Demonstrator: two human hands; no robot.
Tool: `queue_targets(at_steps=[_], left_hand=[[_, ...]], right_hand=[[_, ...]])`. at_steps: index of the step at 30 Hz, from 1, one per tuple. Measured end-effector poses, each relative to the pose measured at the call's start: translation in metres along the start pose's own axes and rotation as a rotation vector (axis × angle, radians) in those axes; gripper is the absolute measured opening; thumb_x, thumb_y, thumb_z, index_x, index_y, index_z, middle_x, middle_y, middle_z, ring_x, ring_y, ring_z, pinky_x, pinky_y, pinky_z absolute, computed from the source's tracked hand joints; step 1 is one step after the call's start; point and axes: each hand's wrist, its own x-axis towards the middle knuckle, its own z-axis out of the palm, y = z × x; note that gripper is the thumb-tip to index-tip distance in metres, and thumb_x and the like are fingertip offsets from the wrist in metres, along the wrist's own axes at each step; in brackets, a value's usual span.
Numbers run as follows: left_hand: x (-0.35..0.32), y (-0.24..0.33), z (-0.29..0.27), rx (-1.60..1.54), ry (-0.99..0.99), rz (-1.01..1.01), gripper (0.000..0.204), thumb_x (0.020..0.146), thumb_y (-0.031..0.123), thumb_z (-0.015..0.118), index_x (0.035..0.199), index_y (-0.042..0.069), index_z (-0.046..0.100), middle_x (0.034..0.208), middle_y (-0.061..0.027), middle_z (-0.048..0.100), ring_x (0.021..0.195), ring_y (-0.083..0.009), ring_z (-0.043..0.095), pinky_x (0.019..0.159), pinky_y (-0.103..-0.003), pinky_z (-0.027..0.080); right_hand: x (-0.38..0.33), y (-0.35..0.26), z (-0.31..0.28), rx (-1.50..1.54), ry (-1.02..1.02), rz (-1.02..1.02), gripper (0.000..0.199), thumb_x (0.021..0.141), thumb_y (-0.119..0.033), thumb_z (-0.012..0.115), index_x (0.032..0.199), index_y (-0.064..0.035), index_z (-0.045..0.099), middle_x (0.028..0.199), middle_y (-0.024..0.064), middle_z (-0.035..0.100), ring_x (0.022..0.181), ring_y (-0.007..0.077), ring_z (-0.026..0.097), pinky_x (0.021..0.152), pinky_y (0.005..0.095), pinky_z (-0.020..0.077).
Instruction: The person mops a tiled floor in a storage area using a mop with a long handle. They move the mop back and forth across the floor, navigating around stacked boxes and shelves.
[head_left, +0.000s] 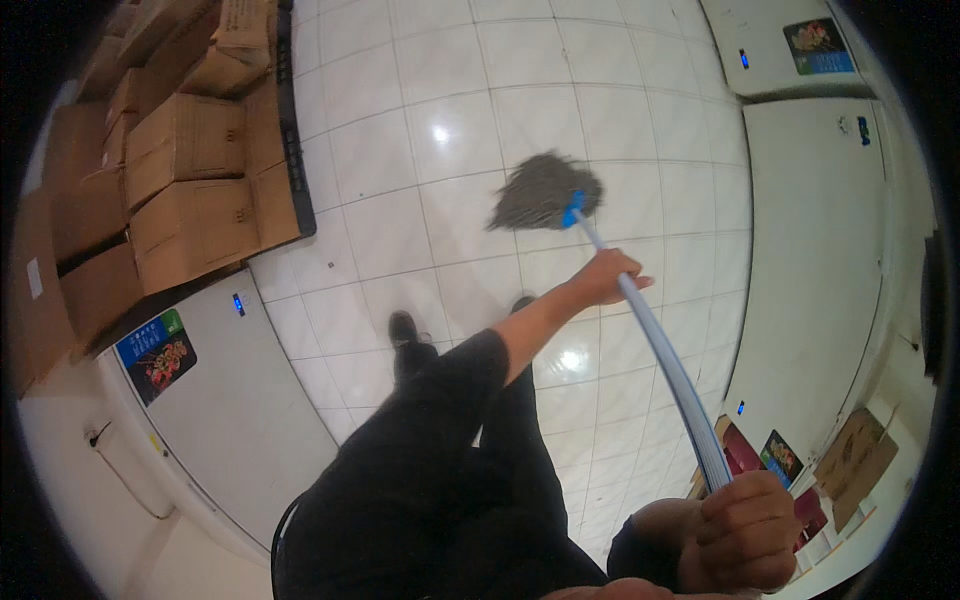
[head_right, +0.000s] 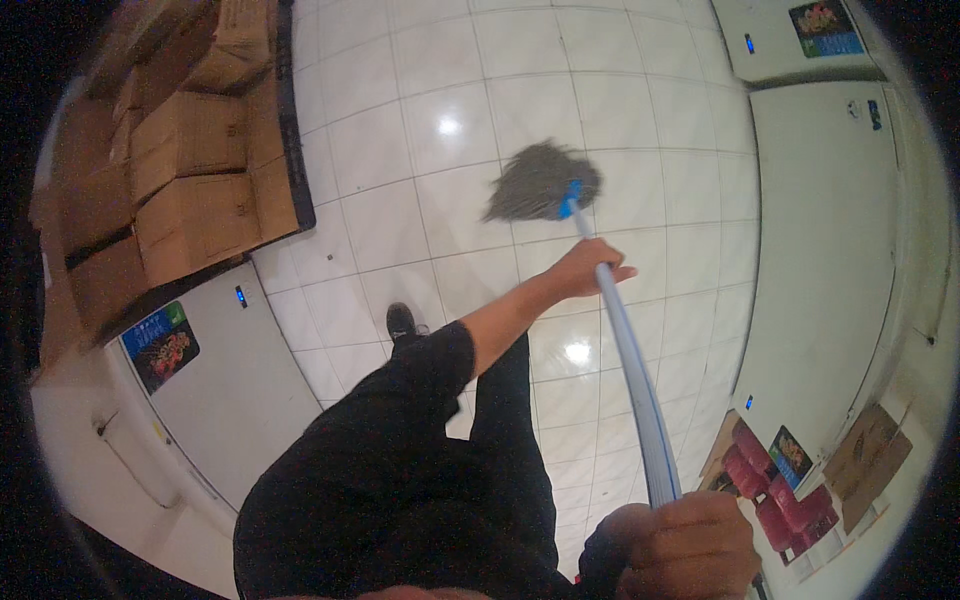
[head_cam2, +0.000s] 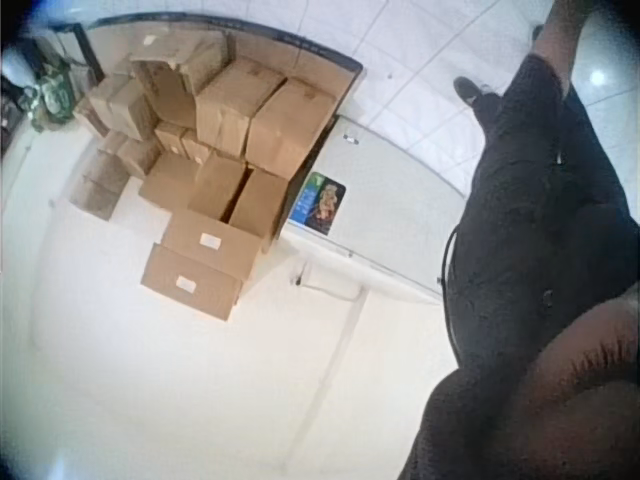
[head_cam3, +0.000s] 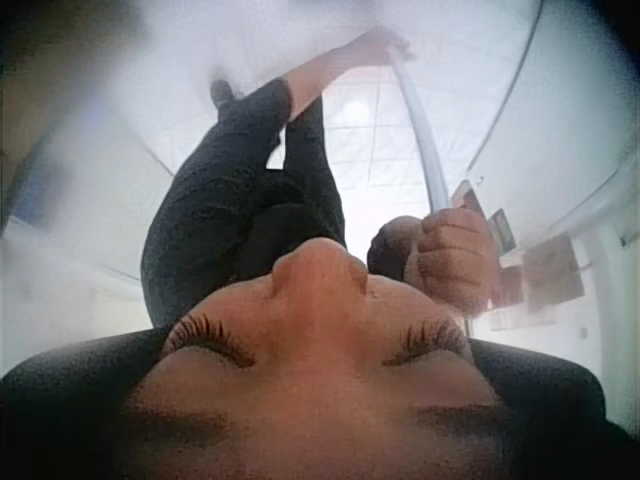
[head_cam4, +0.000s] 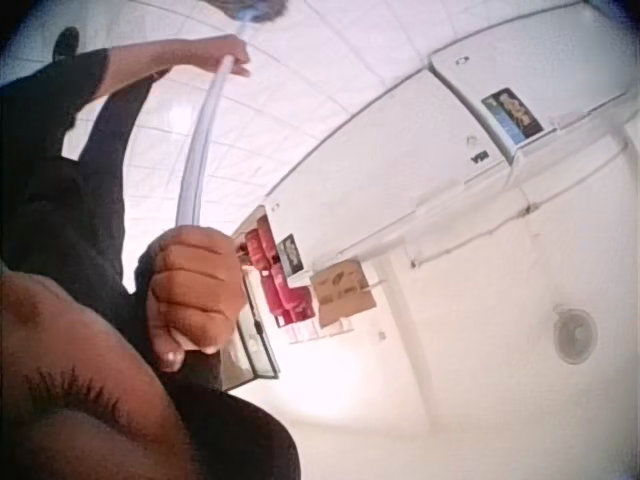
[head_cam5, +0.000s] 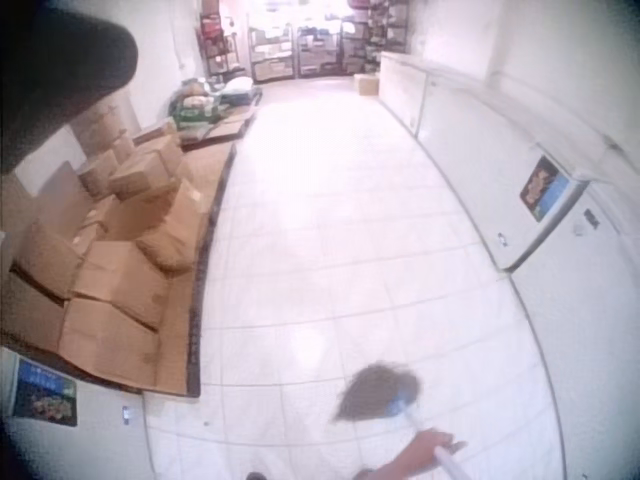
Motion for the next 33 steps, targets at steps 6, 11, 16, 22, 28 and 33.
queue_targets(at_steps=[6,11,16,22,28,33], left_hand=[[0.016,0.010,0.076,-0.076,0.179,0.091,0.031,0.081,0.026,0.075,0.061,0.011,0.057,0.063,-0.0089,0.057,0.078,-0.0308,0.063,0.075,-0.045,0.048],[-0.083,0.010,0.010,0.107,0.006,-0.062,0.013,0.067,0.021,0.079,0.072,0.021,0.068,0.077,-0.0042,0.065,0.084,-0.0292,0.064,0.081,-0.044,0.049],[-0.243,-0.011,-0.090,0.169,0.008,-0.361,0.014,0.067,0.019,0.079,0.077,0.016,0.070,0.081,-0.0072,0.068,0.088,-0.0327,0.063,0.084,-0.044,0.048],[-0.506,-0.136,-0.254,0.601,0.296,-0.680,0.036,0.077,0.024,0.076,0.056,0.004,0.055,0.060,-0.0168,0.058,0.061,-0.0349,0.059,0.063,-0.044,0.045],[-0.454,-0.136,-0.232,0.654,0.280,-0.595,0.040,0.077,0.029,0.081,0.056,0.007,0.055,0.058,-0.0130,0.056,0.062,-0.0347,0.057,0.064,-0.046,0.045],[-0.196,-0.026,-0.098,0.300,0.255,-0.159,0.049,0.080,0.030,0.083,0.054,0.006,0.049,0.055,-0.0137,0.052,0.053,-0.0352,0.053,0.054,-0.043,0.040]], right_hand=[[-0.061,-0.016,-0.006,-0.456,0.104,0.047,0.018,0.082,-0.005,0.064,0.069,-0.0112,0.052,0.052,0.0049,0.052,0.044,0.0159,0.050,0.041,0.0345,0.0411],[-0.066,-0.035,0.013,-0.125,0.514,-0.016,0.020,0.094,-0.018,0.053,0.074,-0.0144,0.054,0.063,0.0057,0.059,0.052,0.0162,0.055,0.047,0.0390,0.0460],[-0.085,0.006,0.059,0.193,0.667,0.113,0.033,0.088,-0.029,0.055,0.063,-0.0132,0.042,0.048,-0.0020,0.040,0.036,0.0132,0.039,0.037,0.0327,0.0311],[-0.167,0.147,0.224,0.284,0.022,0.631,0.012,0.084,-0.009,0.059,0.082,0.0009,0.066,0.079,0.0141,0.068,0.071,0.0278,0.070,0.069,0.0391,0.0562],[-0.148,0.133,0.176,0.305,-0.009,0.587,0.018,0.085,-0.012,0.059,0.084,0.0038,0.068,0.079,0.0163,0.068,0.070,0.0289,0.069,0.070,0.0409,0.0560],[-0.053,0.000,0.020,0.009,0.101,0.414,0.035,0.089,-0.023,0.060,0.059,-0.0061,0.054,0.051,0.0064,0.053,0.044,0.0217,0.055,0.045,0.0366,0.0499]])
